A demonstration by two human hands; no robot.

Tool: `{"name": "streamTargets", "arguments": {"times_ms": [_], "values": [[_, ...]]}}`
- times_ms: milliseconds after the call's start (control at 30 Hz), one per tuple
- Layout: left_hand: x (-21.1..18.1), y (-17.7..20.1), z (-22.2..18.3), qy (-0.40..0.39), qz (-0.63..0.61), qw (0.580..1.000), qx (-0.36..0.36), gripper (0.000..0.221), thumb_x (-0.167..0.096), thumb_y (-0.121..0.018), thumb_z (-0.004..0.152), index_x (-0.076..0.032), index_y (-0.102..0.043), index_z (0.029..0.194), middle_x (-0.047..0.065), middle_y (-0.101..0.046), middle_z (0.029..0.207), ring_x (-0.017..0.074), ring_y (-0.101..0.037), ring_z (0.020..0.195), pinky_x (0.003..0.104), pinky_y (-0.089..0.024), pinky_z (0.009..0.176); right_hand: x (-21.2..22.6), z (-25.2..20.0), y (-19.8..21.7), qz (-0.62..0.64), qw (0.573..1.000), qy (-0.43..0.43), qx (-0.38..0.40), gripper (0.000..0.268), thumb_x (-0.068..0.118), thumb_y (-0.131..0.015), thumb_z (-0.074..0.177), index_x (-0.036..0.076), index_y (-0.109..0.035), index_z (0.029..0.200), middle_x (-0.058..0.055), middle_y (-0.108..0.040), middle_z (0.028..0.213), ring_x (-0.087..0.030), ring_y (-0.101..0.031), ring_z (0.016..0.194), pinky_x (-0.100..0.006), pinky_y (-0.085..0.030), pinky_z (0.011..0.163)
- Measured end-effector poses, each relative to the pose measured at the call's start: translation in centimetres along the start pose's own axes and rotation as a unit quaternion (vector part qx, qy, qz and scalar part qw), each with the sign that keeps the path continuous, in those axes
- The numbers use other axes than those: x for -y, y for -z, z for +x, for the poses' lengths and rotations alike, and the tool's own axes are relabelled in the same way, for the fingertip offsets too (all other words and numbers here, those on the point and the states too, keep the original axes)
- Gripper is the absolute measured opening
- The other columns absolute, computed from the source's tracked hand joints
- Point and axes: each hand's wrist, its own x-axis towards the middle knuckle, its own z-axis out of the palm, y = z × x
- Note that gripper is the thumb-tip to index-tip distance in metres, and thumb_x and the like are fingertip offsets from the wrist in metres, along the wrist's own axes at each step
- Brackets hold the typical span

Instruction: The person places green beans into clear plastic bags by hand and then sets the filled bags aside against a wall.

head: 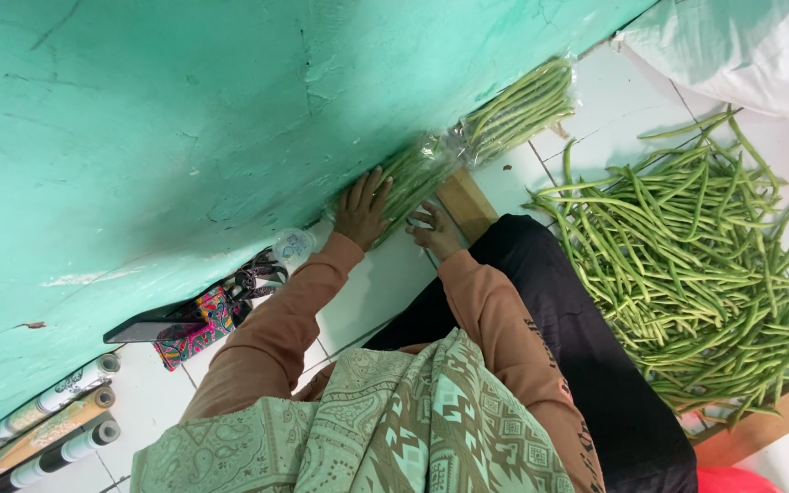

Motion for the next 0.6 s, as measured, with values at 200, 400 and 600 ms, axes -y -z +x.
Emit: {"name": "streamTargets", "arguments": {"times_ms": [200,400,600], "values": [[-3.9,2.6,1.2,0.000,-0.025,0.997,-0.068,0.078,-0.028,-0.064,0.093,-0.017,-0.031,0.162,0.010,-0.016,0.172,0.0337,-0.012,0.158,0.062,-0.010,0.122,1.3,-1.9,0.4,-0.011,0.999,0.006,-0.048,0.075,0.009,-0.071,0.098,0.007,-0.030,0.161,-0.020,-0.045,0.156,-0.041,-0.048,0.143,-0.054,-0.046,0.118],[-3.5,1.3,2.8,-0.023,-0.066,0.997,-0.026,0.088,-0.042,-0.069,0.092,-0.018,-0.025,0.164,0.011,-0.012,0.172,0.0367,-0.008,0.157,0.066,-0.008,0.122,1.4,-2.8,0.9,0.019,0.999,0.025,-0.026,0.075,0.012,-0.074,0.098,0.004,-0.031,0.160,-0.024,-0.043,0.153,-0.039,-0.051,0.140,-0.051,-0.049,0.116],[-6.7,6.1,2.2,-0.021,-0.181,0.983,-0.035,0.082,-0.049,-0.064,0.097,-0.022,-0.026,0.165,0.013,-0.017,0.171,0.0408,-0.010,0.156,0.069,-0.008,0.120,1.3,-6.7,1.6,0.065,0.990,0.121,0.015,0.066,0.013,-0.065,0.101,0.002,-0.035,0.159,-0.026,-0.045,0.150,-0.038,-0.055,0.134,-0.048,-0.052,0.107]]}}
